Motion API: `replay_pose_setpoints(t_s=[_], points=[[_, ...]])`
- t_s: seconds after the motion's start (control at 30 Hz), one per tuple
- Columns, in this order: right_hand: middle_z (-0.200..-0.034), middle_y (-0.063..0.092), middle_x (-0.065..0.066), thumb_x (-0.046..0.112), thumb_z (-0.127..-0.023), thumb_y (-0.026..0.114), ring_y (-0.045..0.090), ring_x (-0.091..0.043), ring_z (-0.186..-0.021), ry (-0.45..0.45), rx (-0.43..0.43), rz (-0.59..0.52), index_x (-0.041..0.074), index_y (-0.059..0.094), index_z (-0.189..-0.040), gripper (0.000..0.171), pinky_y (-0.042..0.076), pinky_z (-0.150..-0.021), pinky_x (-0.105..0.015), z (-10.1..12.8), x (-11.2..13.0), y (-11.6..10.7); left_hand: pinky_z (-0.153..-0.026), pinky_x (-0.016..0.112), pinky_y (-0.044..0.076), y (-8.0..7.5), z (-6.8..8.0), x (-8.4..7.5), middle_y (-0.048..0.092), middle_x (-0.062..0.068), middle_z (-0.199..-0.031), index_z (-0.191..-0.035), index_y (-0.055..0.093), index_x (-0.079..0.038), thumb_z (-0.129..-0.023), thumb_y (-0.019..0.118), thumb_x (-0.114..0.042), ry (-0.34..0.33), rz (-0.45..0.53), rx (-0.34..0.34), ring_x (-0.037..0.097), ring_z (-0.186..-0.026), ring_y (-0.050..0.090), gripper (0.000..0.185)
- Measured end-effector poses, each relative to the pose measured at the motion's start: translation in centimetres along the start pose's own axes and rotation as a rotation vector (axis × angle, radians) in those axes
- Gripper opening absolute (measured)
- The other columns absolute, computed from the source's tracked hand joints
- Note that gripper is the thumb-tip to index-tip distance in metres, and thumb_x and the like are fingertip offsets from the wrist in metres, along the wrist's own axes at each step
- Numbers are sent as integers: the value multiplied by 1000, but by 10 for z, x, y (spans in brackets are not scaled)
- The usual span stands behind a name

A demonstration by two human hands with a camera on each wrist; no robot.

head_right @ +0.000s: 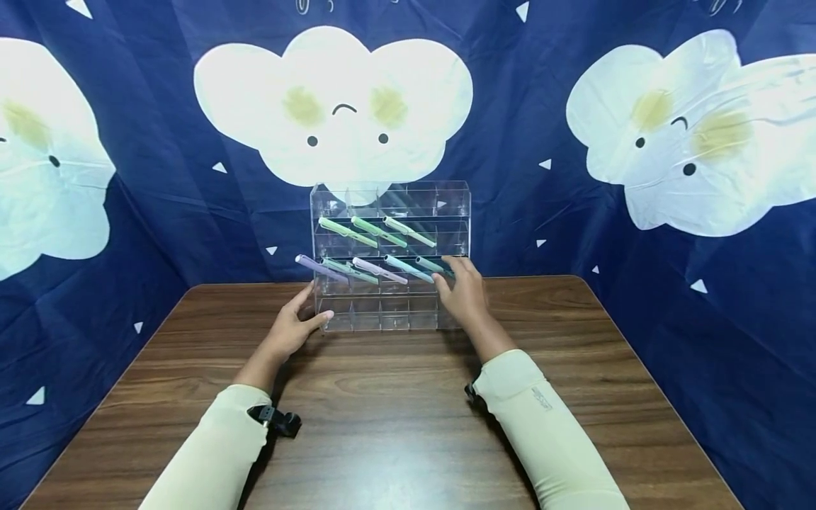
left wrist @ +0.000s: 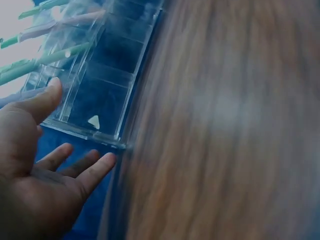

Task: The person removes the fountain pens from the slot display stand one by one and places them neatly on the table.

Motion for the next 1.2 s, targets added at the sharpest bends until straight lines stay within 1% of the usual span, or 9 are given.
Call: replay_pose_setpoints(t_s=[0.13, 0.2, 0.27, 0.53, 0.77, 0.9, 1.03, 1.13, 1.2], points=[[-131, 73, -25, 17, -102, 78, 71, -46, -123, 13, 26, -15, 0, 74, -136, 38, 56, -105, -58, -1, -3, 7, -110, 43, 58, 5, 0, 8, 32, 20, -178, -175, 27, -19, -107, 74, -21, -55, 64, -4, 47, -153, 49, 83], [-131, 74, -24, 17, -104, 75, 71, -44, -124, 24, 40, -17, 1, 74, -136, 36, 57, -105, -57, -1, -6, 9, -96, 32, 61, 7, 0, 12, 37, 20, -176, -174, 30, -22, -107, 74, -22, -83, 101, -9, 44, -147, 56, 81], [-131, 74, -23, 17, -105, 73, 71, -43, -124, 37, 47, -23, 2, 75, -136, 35, 57, -106, -56, 0, -7, 12, -89, 26, 61, 9, 1, 14, 41, 22, -174, -174, 32, -23, -107, 74, -22, -103, 139, -11, 40, -143, 59, 79], [-124, 77, -23, 13, -106, 71, 74, -43, -119, 13, -5, -36, 0, 76, -134, 31, 58, -102, -56, 1, -6, 15, -94, 33, 60, 12, 2, 17, 49, 22, -168, -172, 36, -29, -108, 73, -24, -124, 186, -11, 35, -140, 60, 75], [-117, 79, -22, 11, -105, 72, 75, -43, -114, -30, -28, -12, -1, 78, -127, 25, 59, -100, -55, -5, -1, 14, -100, 38, 59, 9, 4, 16, 44, 20, -172, -173, 33, -30, -109, 72, -26, -130, 184, -10, 38, -148, 55, 75], [-117, 79, -21, 13, -106, 71, 76, -42, -113, -19, -16, 17, 1, 79, -127, 25, 59, -98, -55, -6, 0, 13, -100, 34, 59, 8, 4, 16, 44, 19, -173, -173, 35, -29, -109, 72, -26, -127, 186, -20, 37, -148, 54, 74], [-121, 79, -21, 14, -107, 69, 75, -43, -116, 5, -5, 18, 3, 79, -129, 26, 59, -99, -56, -8, 0, 12, -95, 23, 57, 8, 4, 16, 43, 18, -174, -173, 34, -28, -109, 72, -26, -124, 187, -23, 38, -150, 53, 74], [-122, 79, -20, 13, -108, 68, 75, -42, -116, 3, -19, 23, 3, 78, -129, 26, 59, -100, -56, -9, 2, 10, -93, 17, 54, 9, 4, 17, 42, 18, -174, -173, 34, -27, -108, 72, -25, -121, 187, -27, 39, -153, 51, 75], [-120, 79, -20, 13, -108, 68, 76, -42, -114, -9, -39, 26, 3, 78, -128, 25, 60, -98, -55, -10, 3, 8, -95, 18, 54, 10, 5, 17, 42, 19, -174, -173, 34, -27, -108, 72, -26, -123, 182, -27, 40, -153, 51, 75]])
Point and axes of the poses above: each hand's wrist, its own z-axis away from the middle knuckle, its own y-axis out of the palm, x = y × z, the point moved 8 cm from there along -z, towards the middle knuckle
